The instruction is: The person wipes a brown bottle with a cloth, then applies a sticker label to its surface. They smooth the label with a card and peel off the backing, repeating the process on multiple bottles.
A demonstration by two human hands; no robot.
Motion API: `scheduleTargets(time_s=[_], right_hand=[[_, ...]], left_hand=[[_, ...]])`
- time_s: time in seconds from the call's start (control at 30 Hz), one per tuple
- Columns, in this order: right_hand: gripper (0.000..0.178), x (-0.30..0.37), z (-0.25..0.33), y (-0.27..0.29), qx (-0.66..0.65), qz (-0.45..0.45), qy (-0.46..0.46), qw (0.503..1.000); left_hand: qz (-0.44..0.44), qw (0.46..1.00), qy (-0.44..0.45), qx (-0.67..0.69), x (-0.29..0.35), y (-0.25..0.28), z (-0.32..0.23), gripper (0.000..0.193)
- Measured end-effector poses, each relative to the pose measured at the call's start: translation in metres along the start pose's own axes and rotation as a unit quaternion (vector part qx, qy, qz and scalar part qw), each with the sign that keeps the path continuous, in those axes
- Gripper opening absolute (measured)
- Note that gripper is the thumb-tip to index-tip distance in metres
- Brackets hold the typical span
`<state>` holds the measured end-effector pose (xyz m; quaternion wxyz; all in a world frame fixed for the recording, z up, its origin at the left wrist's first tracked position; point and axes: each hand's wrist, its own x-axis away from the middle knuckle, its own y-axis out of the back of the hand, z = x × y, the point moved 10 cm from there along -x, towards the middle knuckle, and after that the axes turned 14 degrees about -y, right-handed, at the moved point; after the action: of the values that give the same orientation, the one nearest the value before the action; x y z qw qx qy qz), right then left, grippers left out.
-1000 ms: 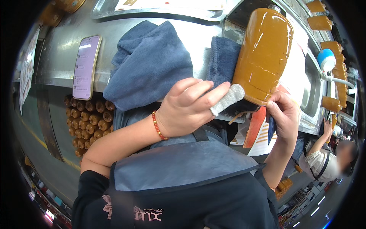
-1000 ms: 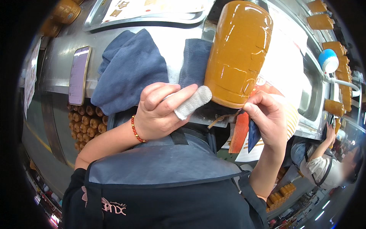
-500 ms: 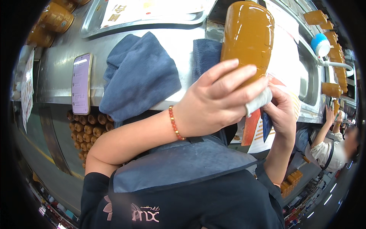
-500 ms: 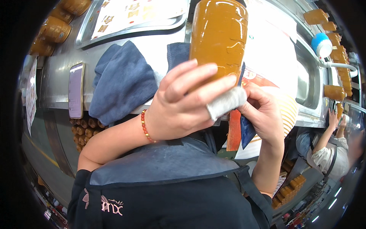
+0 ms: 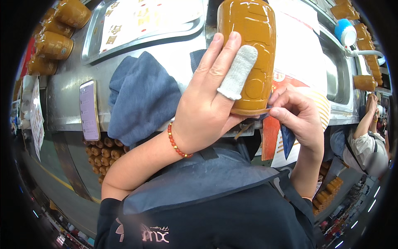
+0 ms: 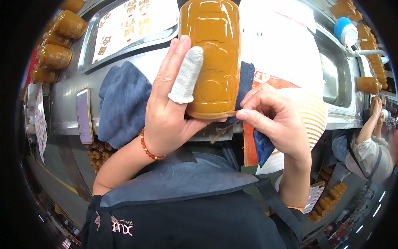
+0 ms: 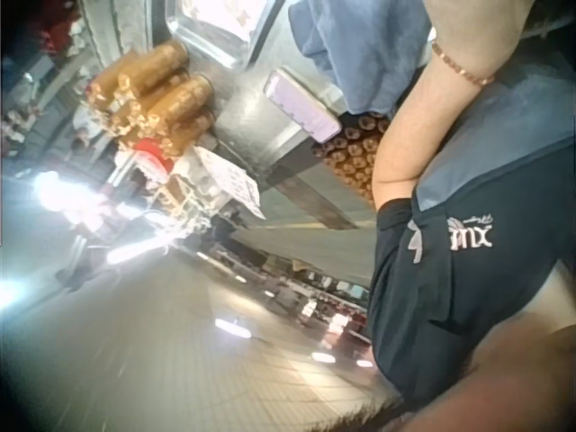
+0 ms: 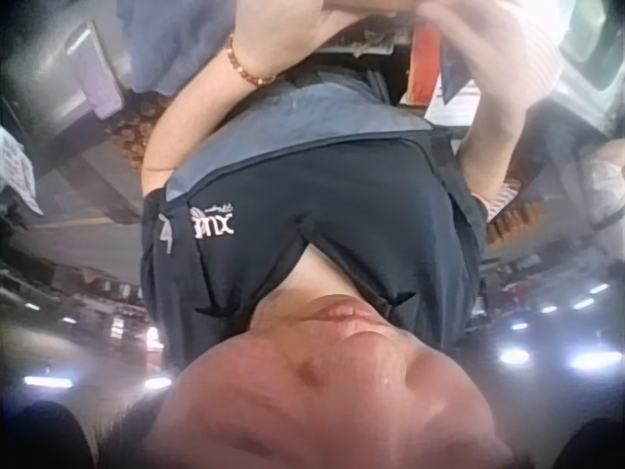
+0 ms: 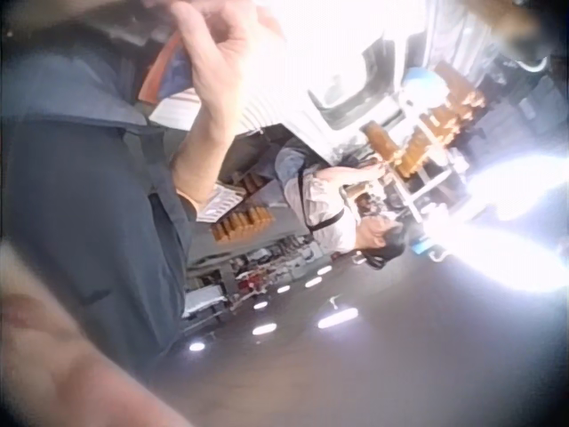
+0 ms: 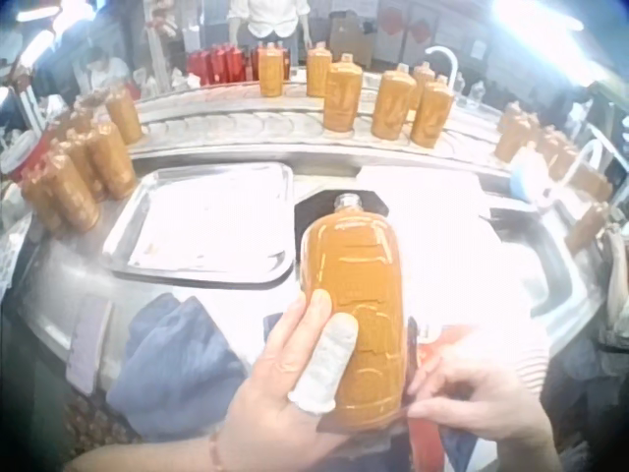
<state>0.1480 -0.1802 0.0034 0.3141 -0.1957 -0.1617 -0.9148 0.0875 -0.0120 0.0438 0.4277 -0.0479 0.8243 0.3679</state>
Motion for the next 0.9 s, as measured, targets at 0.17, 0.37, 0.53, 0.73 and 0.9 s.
scheduleTargets(time_s=[0.17, 0.37, 0.53, 0.73, 0.9], right_hand=[[0.014, 0.006, 0.003, -0.001, -0.028, -0.001, -0.015, 1.0], [0.014, 0.016, 0.018, 0.001, 0.008, -0.017, 0.013, 1.0], [0.014, 0.01, 0.008, 0.004, -0.002, -0.018, -0.001, 1.0], [0.014, 0.006, 0.008, 0.005, 0.025, -0.026, 0.007, 0.999], [0.014, 0.003, 0.007, 0.001, 0.015, -0.014, 0.002, 1.0]], left_hand=[[0.001, 1.0, 0.002, 0.009, 0.001, 0.001, 0.003, 0.1], [0.01, 1.0, 0.012, 0.019, 0.002, 0.0, 0.005, 0.104], [0.002, 0.997, 0.033, 0.074, 0.009, -0.003, 0.012, 0.11], [0.0, 0.995, 0.035, 0.092, 0.012, -0.001, 0.013, 0.113], [-0.002, 0.994, 0.037, 0.098, 0.013, 0.0, 0.014, 0.11]])
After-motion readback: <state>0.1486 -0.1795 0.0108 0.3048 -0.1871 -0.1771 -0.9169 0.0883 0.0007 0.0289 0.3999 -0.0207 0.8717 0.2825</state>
